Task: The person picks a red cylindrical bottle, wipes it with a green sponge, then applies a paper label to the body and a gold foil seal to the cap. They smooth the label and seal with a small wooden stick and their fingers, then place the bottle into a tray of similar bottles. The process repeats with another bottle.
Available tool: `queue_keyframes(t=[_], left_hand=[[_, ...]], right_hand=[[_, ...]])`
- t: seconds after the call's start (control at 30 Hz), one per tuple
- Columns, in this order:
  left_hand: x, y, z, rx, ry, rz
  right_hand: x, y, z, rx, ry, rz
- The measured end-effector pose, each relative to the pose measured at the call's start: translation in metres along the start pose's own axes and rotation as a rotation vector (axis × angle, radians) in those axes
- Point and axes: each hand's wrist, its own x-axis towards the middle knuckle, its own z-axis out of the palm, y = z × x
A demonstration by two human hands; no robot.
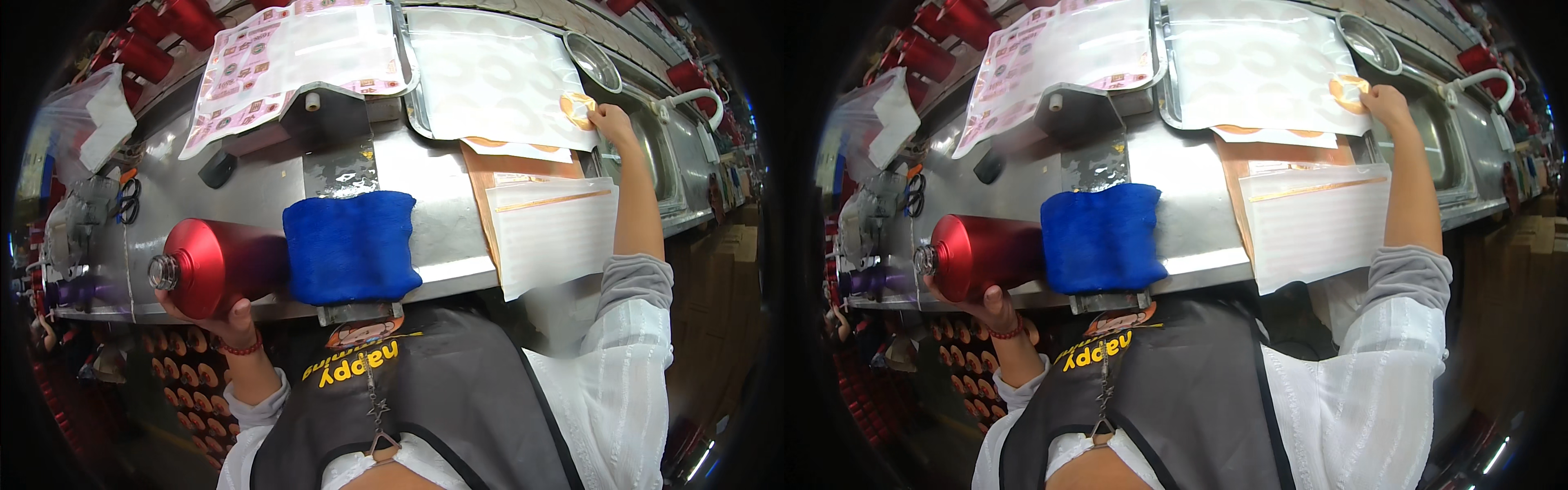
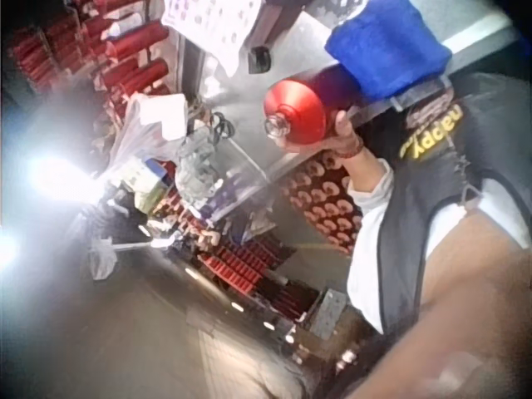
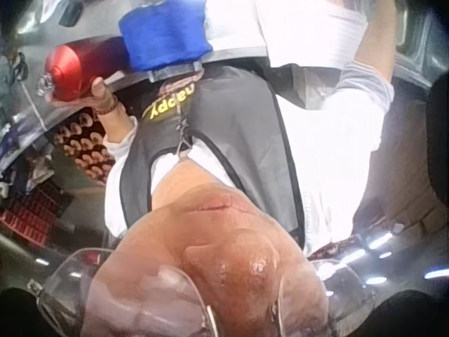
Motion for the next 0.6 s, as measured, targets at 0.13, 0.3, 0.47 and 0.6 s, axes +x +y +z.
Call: queue_keyframes(t=[0.13, 0.3, 0.47, 0.6], left_hand=[[-0.003, 0.006, -0.004, 0.045, -0.008, -0.017], [0.017, 0.026, -0.002, -0.283, -0.16, -0.166], [0.049, 0.049, 0.003, -0.596, -0.194, -0.333], [0.056, 0.05, -0.003, -0.533, -0.263, -0.424]], right_hand=[[-0.013, -0.051, -0.022, -0.297, 0.361, -0.327], [0.0, -0.136, -0.057, 0.654, -0.064, -0.444], [0.055, -0.17, 0.019, 0.431, -0.146, -0.266], [0.085, -0.148, 0.094, -0.132, 0.347, -0.61]])
